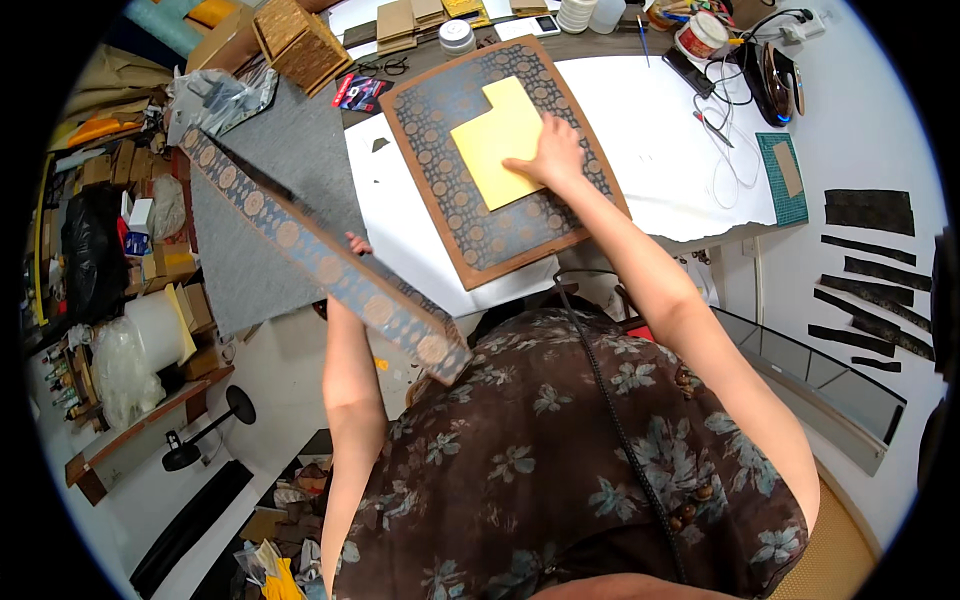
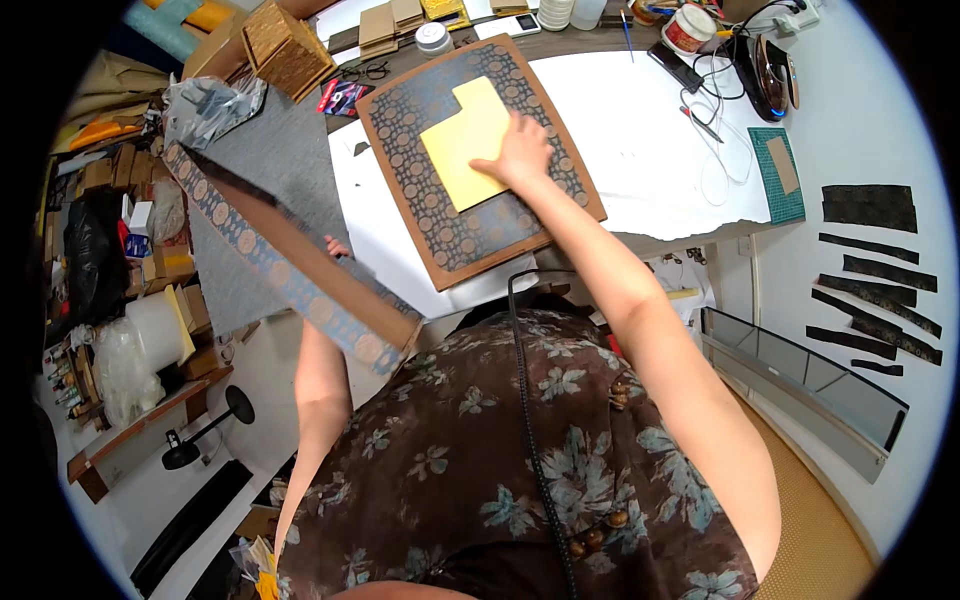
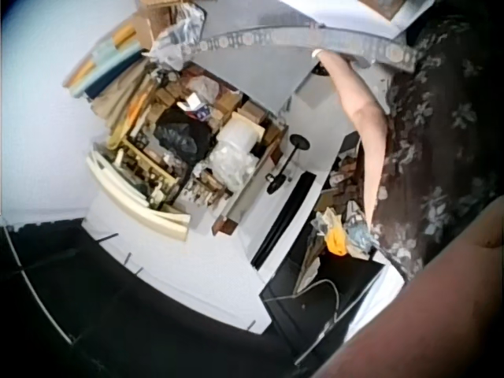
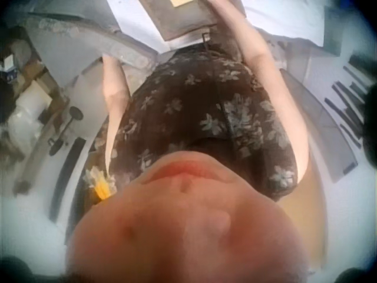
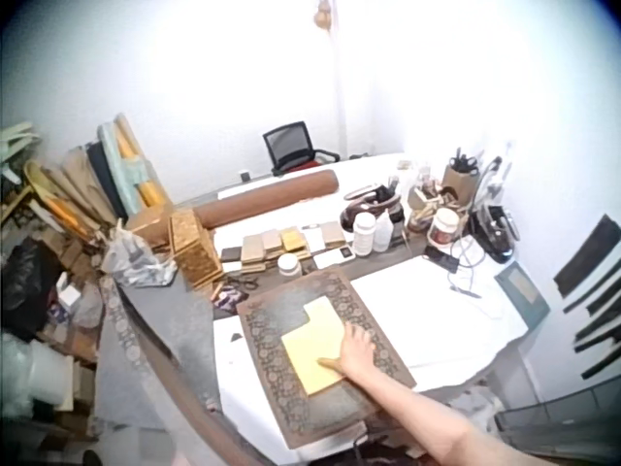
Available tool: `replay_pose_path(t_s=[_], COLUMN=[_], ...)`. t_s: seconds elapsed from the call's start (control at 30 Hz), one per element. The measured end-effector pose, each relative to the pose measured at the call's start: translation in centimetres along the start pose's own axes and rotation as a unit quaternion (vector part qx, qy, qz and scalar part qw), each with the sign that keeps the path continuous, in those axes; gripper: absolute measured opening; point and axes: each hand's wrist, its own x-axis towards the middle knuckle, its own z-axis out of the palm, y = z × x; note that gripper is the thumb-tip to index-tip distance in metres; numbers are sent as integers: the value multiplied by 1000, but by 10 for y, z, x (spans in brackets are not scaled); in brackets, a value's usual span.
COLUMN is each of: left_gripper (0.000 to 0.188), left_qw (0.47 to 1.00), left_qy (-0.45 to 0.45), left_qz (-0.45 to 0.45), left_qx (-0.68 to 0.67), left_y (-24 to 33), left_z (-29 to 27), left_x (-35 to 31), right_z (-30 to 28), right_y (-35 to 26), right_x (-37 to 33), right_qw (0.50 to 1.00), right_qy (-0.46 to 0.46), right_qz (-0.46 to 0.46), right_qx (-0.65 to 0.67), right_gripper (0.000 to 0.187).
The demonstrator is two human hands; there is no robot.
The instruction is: The person assembles a decorative panel by applying adhesive to a patterned board and attaching a brown backing. They use a yellow utility knife to spread the adhesive and a yellow sponge to press the layers together. The person handles multiple boards, flipping them over and smoothing the surfaces to ensure adhesion.
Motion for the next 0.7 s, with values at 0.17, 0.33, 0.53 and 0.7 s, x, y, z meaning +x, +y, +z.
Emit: replay_pose_path(t_s=[0.17,0.33,0.53,0.7], left_gripper=[30,34,53,71], left_qw=[995,998,879,832], left_qy=[34,4,223,230], left_qz=[24,-16,172,205], left_qx=[87,60,384,461], left_y=[-73,-45,-87,-131], left_z=[33,40,131,158], left_x=[5,-10,38,57], right_z=[34,-8,-110,-110], right_y=[30,40,25,5], right_x=[-7,-23,-112,-146], right_qw=[990,838,348,763], right_qy=[11,-65,-179,-70], right_qz=[138,113,25,44], right_qx=[-38,530,920,641], right_gripper=[83,65,54,57])
